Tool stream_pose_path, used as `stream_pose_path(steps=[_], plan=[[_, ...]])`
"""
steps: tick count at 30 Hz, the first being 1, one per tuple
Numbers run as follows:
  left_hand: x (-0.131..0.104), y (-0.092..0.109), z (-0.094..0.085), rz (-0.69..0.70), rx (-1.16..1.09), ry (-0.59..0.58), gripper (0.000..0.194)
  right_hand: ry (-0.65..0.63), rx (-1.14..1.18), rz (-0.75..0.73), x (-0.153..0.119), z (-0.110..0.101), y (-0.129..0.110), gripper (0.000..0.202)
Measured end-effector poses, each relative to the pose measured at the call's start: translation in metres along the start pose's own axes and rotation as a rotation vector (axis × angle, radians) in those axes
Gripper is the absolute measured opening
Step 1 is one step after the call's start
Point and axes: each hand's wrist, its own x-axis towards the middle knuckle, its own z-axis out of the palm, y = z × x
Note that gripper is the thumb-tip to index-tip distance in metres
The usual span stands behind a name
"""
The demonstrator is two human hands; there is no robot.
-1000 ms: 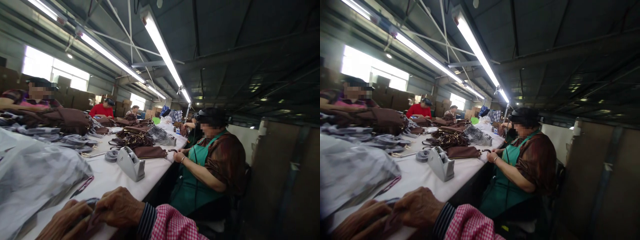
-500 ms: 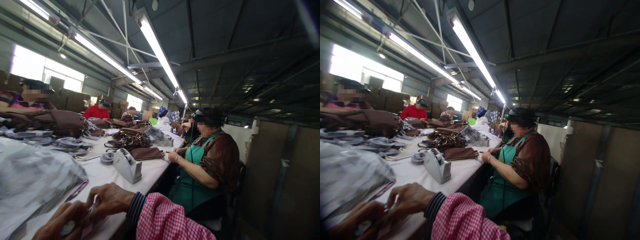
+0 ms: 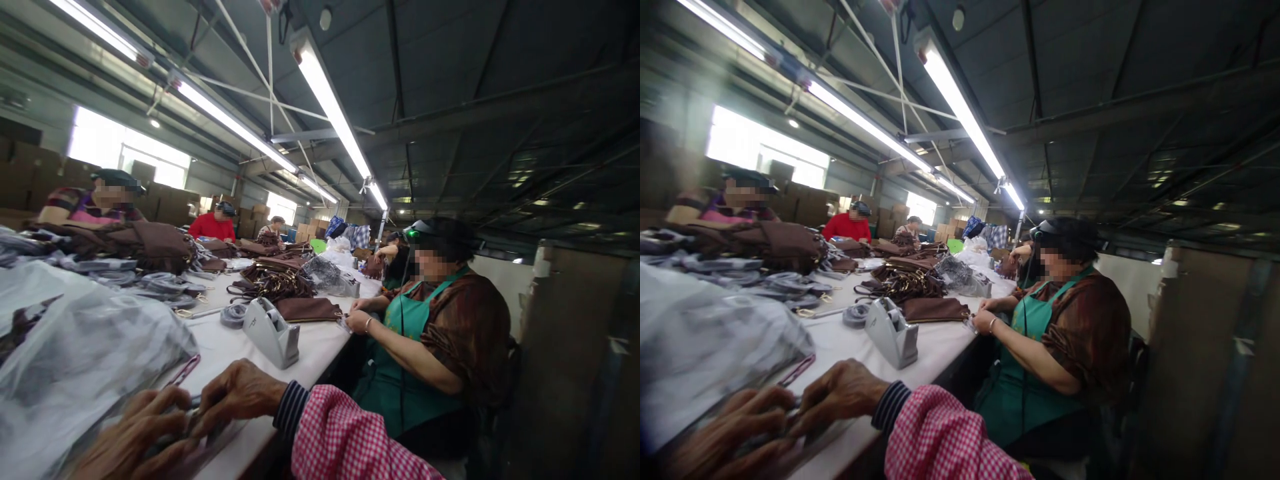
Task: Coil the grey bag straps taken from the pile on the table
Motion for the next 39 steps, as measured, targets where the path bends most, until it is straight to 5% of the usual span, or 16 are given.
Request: stream_pose_path(steps=[2,9,19,28,35,39], plan=[[0.0,0.016,-0.008,0.013,-0.062,-0.128,0.022,0.008,0.042,-0.014,0.0,0.001,-0.004,0.038],[0.006,0.06,-0.026,-0.078,-0.164,-0.266,0.028,-0.177,-0.076,0.101,-0.001,-0.009,-0.036,0.02],[0.002,0.054,-0.022,-0.081,-0.187,-0.282,0.029,-0.289,-0.203,0.071,0.007,-0.01,-0.051,0.012],[0.002,0.06,-0.023,-0.128,-0.196,-0.284,0.028,-0.2,-0.228,0.052,0.001,-0.002,-0.052,0.013],[0.002,0.066,-0.023,-0.189,-0.221,-0.247,0.027,-0.176,-0.42,-0.106,0.004,0.001,-0.057,0.005],[0.001,0.06,-0.021,-0.101,-0.166,-0.247,0.027,-0.116,-0.597,-0.203,0.0,0.002,-0.059,0.011]])
